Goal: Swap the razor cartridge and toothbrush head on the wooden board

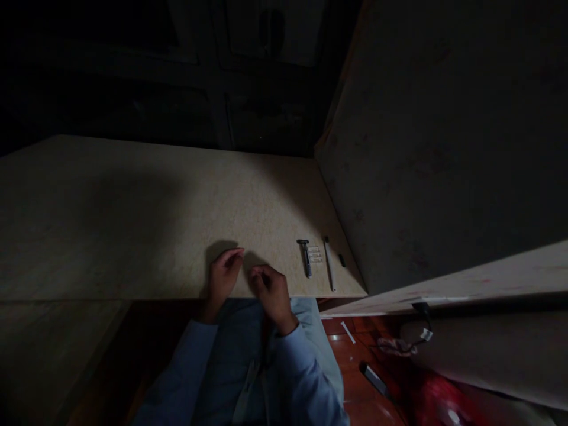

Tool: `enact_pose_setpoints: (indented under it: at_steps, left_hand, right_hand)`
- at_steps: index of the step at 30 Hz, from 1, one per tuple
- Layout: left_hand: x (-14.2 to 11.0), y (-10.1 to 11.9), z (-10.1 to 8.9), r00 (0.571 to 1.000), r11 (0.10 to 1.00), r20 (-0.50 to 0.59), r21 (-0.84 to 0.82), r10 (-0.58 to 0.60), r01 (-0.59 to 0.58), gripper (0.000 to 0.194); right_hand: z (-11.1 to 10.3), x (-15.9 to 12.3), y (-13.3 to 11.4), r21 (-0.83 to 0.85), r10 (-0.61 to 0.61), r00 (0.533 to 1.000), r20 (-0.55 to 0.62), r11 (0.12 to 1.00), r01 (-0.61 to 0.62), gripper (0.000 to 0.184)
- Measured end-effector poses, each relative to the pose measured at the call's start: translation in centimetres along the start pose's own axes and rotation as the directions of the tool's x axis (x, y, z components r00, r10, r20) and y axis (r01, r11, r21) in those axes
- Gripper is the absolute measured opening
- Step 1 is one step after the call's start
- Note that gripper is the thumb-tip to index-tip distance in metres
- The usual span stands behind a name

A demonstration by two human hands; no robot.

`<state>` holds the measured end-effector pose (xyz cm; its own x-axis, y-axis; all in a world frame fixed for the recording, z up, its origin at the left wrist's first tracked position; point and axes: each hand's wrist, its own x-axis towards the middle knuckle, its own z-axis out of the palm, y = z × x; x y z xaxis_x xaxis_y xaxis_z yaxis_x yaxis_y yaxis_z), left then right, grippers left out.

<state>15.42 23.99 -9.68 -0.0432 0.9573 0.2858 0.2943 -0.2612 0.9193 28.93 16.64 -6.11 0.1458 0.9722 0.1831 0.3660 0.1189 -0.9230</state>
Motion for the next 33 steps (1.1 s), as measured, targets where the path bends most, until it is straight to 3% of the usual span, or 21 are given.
enact_pose_setpoints:
  at_steps: [4,7,11,22,33]
  left_hand:
    - [-0.5,0.3,-0.3,0.999,0.998,0.049,-0.054,0.013,-0.011,0.023]
    - [-0.9,0.7,-0.3,0.996,0.998,0.078,-0.041,0.045,-0.042,0.023]
    - [-1.0,0.8,-0.3,0.995,0.998,0.082,-0.043,0.057,-0.054,0.022]
    - [-1.1,0.7,-0.4,0.996,0.999,0.086,-0.023,0.037,-0.035,0.021]
    - [-0.8,0.3,0.0,1.000,1.000,0.018,-0.028,-0.013,0.013,0.021]
  right_hand:
    - [1.8,0.3,1.7,-0.344,-0.153,0.988,-0.020,0.929,0.136,0.029]
    - [1.8,-0.2,2.5,-0.436,-0.269,0.963,0.027,0.863,0.254,0.029]
    - [1.1,-1.0,2.6,-0.421,-0.326,0.942,0.085,0.845,0.330,0.029]
    - [1.1,-1.0,2.8,-0.405,-0.337,0.939,0.069,0.851,0.335,0.030]
    - [1.0,-1.1,2.9,-0.372,-0.350,0.933,0.085,0.857,0.355,0.028]
